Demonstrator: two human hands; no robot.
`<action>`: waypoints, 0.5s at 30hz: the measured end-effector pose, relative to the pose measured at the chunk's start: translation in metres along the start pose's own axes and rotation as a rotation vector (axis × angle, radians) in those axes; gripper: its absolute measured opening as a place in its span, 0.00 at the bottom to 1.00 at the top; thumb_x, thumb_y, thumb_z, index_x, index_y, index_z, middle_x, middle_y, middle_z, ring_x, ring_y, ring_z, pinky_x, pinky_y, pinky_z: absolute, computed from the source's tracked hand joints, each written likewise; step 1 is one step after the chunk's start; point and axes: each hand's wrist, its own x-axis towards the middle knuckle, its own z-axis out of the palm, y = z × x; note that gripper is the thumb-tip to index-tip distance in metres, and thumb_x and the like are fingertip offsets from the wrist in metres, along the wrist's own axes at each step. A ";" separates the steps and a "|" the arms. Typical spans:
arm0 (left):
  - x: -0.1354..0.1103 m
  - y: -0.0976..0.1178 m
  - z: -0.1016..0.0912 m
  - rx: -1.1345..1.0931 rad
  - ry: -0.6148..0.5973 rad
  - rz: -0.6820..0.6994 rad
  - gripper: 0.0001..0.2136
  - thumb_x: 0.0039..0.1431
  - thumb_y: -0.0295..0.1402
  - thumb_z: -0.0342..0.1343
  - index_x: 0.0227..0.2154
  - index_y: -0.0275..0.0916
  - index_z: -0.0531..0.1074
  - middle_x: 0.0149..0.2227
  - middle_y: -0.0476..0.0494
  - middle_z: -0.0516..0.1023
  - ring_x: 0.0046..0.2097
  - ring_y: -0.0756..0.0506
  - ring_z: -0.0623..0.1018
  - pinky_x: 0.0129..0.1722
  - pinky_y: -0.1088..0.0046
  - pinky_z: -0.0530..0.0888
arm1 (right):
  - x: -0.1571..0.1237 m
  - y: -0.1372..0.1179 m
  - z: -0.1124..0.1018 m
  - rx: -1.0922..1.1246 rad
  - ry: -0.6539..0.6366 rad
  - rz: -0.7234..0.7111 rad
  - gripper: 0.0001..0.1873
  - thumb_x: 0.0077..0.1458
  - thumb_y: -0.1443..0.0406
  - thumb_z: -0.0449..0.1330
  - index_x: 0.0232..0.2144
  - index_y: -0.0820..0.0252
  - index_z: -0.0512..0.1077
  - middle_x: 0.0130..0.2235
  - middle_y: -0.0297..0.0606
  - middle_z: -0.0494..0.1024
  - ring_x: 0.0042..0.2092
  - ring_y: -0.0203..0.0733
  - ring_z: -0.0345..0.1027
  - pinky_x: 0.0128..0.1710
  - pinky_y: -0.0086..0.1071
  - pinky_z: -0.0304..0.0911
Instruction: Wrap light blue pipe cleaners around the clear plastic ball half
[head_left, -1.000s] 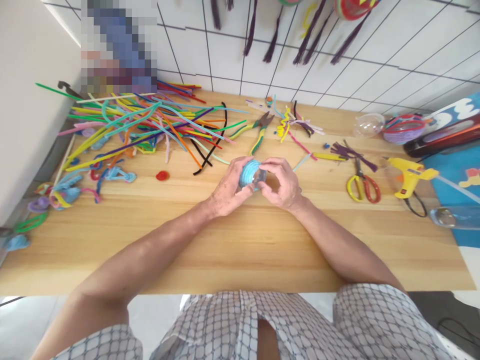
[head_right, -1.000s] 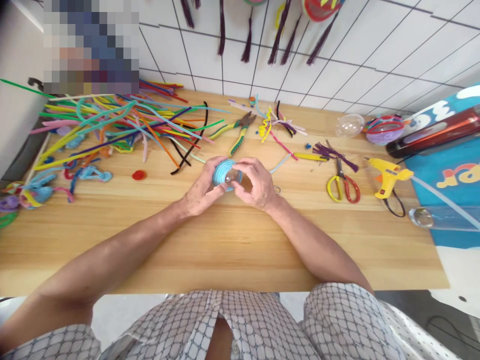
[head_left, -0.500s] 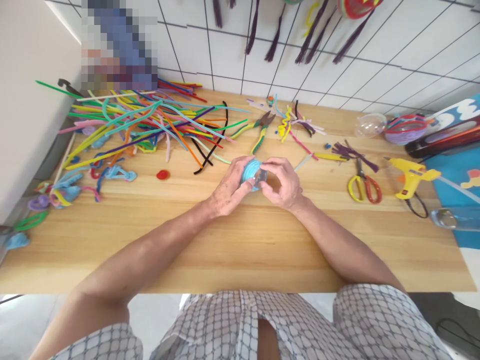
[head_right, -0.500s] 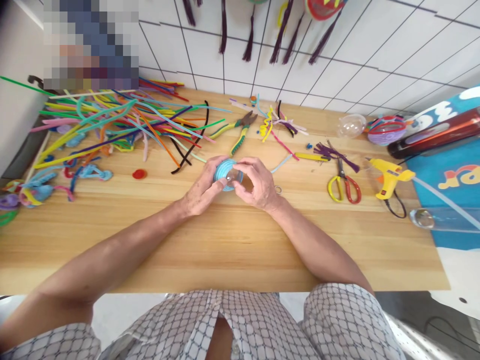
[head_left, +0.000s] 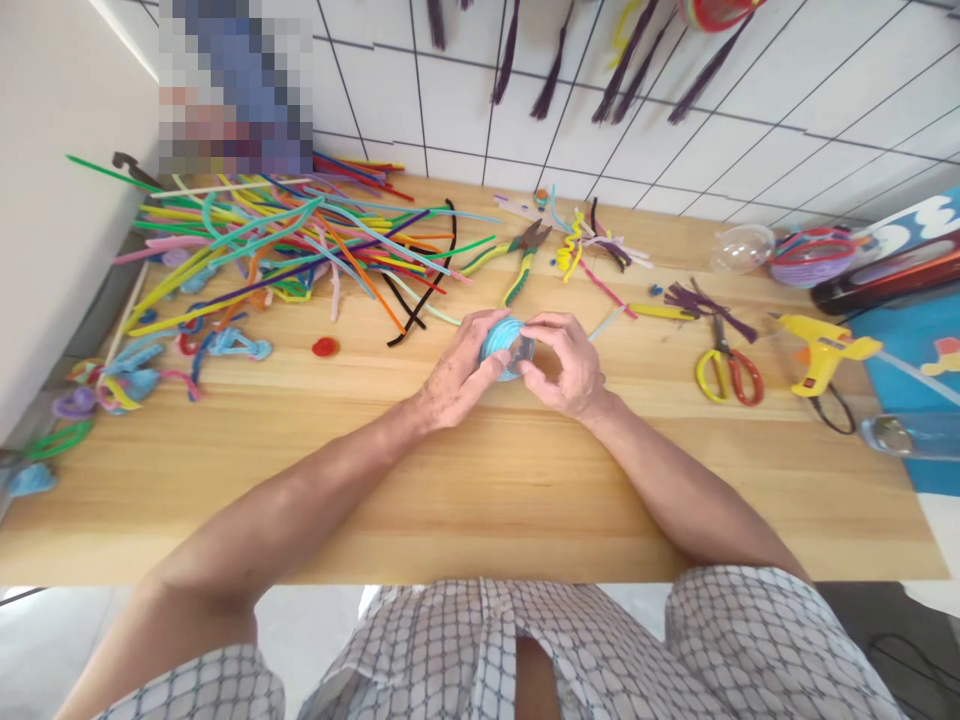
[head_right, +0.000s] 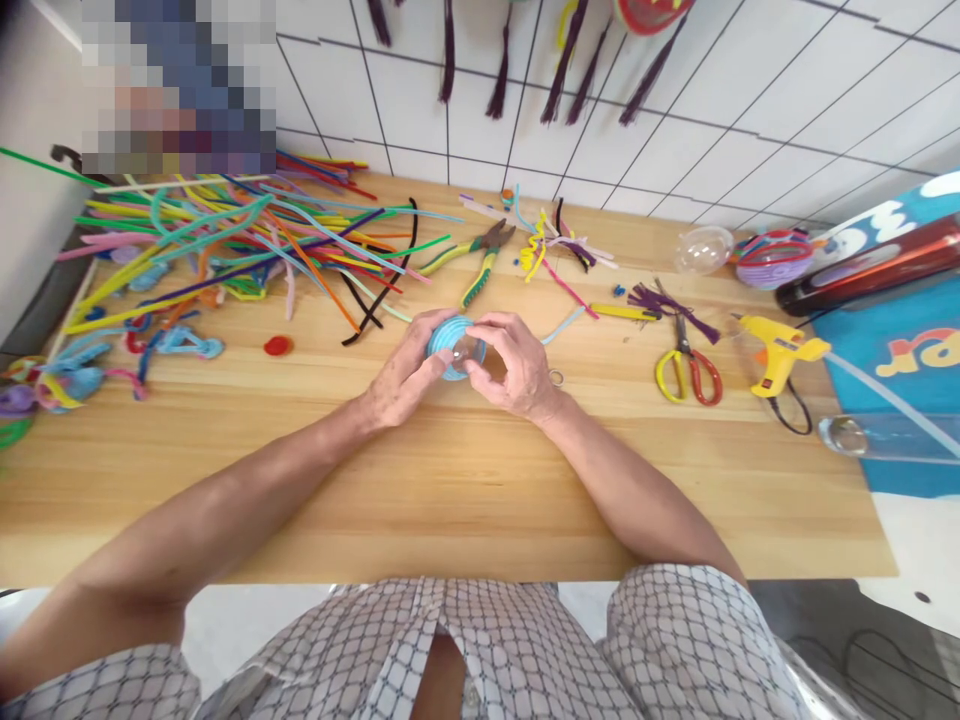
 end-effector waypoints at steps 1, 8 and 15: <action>0.000 0.000 0.000 0.001 0.006 -0.002 0.29 0.81 0.52 0.47 0.73 0.40 0.61 0.71 0.27 0.68 0.73 0.34 0.71 0.74 0.48 0.70 | 0.000 0.000 0.000 0.007 0.005 -0.005 0.23 0.66 0.62 0.65 0.61 0.52 0.72 0.53 0.47 0.80 0.54 0.54 0.79 0.53 0.51 0.80; 0.001 -0.001 0.001 -0.028 0.052 0.003 0.27 0.81 0.51 0.48 0.71 0.40 0.66 0.68 0.31 0.73 0.71 0.36 0.74 0.73 0.52 0.72 | -0.002 0.001 0.001 0.003 -0.012 0.014 0.24 0.66 0.60 0.65 0.63 0.49 0.72 0.55 0.46 0.81 0.55 0.56 0.79 0.54 0.54 0.79; 0.001 -0.001 0.001 0.002 0.080 0.026 0.26 0.81 0.52 0.48 0.69 0.39 0.68 0.66 0.31 0.76 0.68 0.36 0.76 0.70 0.52 0.75 | 0.000 -0.001 0.001 0.020 -0.001 -0.010 0.24 0.66 0.61 0.65 0.63 0.50 0.72 0.54 0.46 0.80 0.54 0.55 0.79 0.54 0.52 0.79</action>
